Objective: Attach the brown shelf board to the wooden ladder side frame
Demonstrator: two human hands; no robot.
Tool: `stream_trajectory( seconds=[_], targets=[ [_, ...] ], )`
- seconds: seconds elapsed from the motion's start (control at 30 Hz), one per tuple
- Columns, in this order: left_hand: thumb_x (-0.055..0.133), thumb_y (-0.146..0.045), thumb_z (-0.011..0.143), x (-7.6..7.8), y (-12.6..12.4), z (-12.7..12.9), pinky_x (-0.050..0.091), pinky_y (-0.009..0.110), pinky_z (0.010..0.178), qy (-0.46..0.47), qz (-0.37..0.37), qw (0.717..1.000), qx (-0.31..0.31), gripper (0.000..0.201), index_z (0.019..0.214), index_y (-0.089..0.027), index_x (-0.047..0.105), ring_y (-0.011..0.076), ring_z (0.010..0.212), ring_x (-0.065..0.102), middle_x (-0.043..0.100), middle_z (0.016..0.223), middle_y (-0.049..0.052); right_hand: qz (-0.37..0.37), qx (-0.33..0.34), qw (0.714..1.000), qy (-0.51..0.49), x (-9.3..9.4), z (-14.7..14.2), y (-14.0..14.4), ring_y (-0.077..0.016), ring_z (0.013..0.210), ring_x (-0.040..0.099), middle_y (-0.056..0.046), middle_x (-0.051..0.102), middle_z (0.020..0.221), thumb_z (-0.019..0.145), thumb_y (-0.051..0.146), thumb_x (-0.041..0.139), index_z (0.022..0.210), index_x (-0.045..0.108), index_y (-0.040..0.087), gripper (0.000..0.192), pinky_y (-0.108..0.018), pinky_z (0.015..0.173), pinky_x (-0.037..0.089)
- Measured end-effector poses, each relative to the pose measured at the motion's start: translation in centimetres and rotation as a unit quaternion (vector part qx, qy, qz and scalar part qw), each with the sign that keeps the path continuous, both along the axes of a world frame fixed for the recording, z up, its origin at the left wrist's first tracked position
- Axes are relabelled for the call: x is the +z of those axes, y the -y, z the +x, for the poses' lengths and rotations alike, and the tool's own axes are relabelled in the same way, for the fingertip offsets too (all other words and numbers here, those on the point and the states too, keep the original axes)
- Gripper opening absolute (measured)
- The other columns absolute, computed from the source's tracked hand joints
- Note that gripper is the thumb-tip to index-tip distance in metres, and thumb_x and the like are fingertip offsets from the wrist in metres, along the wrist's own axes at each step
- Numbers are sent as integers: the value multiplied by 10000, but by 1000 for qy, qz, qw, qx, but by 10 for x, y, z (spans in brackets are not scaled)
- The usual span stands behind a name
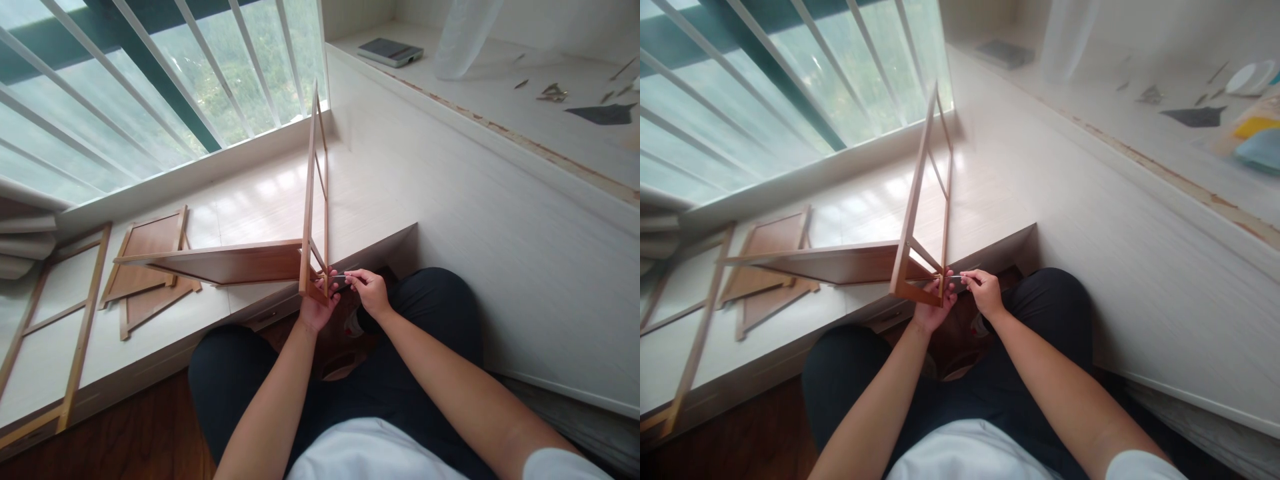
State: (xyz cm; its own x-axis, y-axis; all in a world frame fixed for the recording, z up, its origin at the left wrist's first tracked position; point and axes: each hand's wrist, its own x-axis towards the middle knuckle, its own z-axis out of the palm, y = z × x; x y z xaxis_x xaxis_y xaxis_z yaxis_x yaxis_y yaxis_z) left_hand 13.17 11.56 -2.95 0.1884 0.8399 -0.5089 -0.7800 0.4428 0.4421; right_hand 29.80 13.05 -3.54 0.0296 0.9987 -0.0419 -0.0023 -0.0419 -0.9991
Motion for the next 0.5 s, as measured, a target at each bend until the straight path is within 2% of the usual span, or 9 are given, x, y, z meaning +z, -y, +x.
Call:
stream_trajectory(
  seconds=[0.33,0.5],
  targets=[
    [545,-198,957,3,2,-2,587,234,631,-28,-4,1000,-7,345,1276,-215,674,122,829,734,699,1363,66,14,12,1000,18,-4,-2,0,-160,683,667,-74,772,855,863,446,705,989,818,192,306,-287,660,557],
    [578,-207,942,9,3,-3,595,225,622,-54,-6,998,-18,360,1290,-219,670,122,837,735,666,1412,71,14,11,1000,23,-5,-3,0,-173,707,681,-82,779,881,865,448,698,993,819,195,308,-294,669,565]
  ],
)
